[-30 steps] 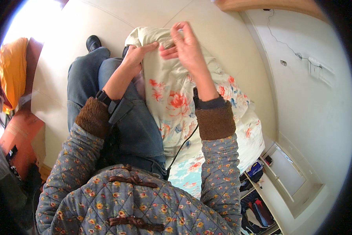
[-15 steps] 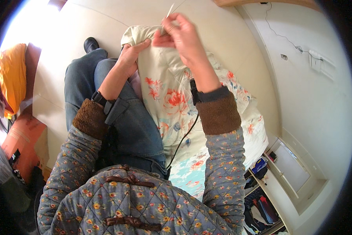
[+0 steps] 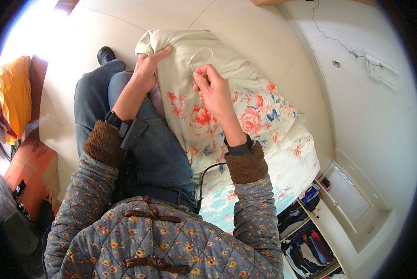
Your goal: The person sits on the floor and hand-sews a floral pillowcase using a needle and thread. They repeatedly insert the needle, pull the thread, and adjust the fabric to stitch along the edge. The pillowcase is repositioned several times, and the person continues stitching until the end of the clip.
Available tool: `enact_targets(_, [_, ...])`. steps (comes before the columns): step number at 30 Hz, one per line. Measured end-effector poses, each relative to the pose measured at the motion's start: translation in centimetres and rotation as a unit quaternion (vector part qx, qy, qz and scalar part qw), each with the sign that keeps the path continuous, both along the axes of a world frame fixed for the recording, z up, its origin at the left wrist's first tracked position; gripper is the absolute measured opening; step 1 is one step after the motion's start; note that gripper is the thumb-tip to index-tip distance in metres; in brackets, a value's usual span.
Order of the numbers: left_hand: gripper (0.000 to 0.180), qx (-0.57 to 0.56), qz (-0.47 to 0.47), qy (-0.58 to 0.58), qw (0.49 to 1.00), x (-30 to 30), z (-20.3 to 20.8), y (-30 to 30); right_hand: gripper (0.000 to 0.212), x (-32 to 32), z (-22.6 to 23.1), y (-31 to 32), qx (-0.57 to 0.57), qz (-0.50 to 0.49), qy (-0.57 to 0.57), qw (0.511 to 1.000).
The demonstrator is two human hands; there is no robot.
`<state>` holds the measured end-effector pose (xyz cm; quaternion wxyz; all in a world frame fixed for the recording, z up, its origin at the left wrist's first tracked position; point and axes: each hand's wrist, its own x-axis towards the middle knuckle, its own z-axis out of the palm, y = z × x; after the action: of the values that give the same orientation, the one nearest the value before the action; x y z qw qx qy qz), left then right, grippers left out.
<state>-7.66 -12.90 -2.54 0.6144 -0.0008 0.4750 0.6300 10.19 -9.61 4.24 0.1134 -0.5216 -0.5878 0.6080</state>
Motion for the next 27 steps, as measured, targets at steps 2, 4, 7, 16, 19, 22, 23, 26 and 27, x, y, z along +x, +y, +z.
enact_targets(2, [0.032,0.0,0.002,0.004,1.0,0.0,0.1,0.0,0.011,-0.1,-0.8,-0.1,0.037,0.017,-0.035,0.999])
enact_targets(4, [0.032,-0.005,0.0,0.005,1.0,0.0,0.1,0.0,0.012,-0.2,-1.1,0.0,0.041,0.023,-0.024,0.999])
enact_targets(7, [0.032,-0.01,-0.006,0.001,1.0,-0.1,0.1,0.1,0.012,0.0,-1.1,-0.1,0.046,0.019,-0.025,0.998])
enact_targets(16, [0.037,0.058,-0.003,0.209,0.976,0.6,-0.8,-0.1,0.017,-0.2,-1.8,0.1,0.004,0.007,-0.016,1.0])
enact_targets(19, [0.039,0.073,-0.029,0.377,0.923,1.0,-0.7,-0.5,0.017,-1.0,-2.7,0.1,-0.011,-0.034,-0.006,0.999])
enact_targets(22, [0.038,0.098,-0.034,0.483,0.869,1.4,-0.3,-1.0,0.017,-1.2,-3.3,0.1,-0.012,-0.045,-0.013,0.999])
enact_targets(23, [0.037,0.082,-0.058,0.493,0.864,1.4,-0.1,-1.1,0.017,-1.2,-3.5,0.0,-0.006,-0.044,-0.024,0.999])
enact_targets(26, [0.036,0.062,-0.102,0.54,0.834,1.8,0.3,-1.6,0.016,-1.2,-3.9,-0.1,-0.013,-0.045,-0.027,0.999])
enact_targets(27, [0.036,0.06,-0.112,0.559,0.82,1.8,0.3,-1.6,0.015,-1.3,-4.1,-0.1,-0.025,-0.046,-0.02,0.998])
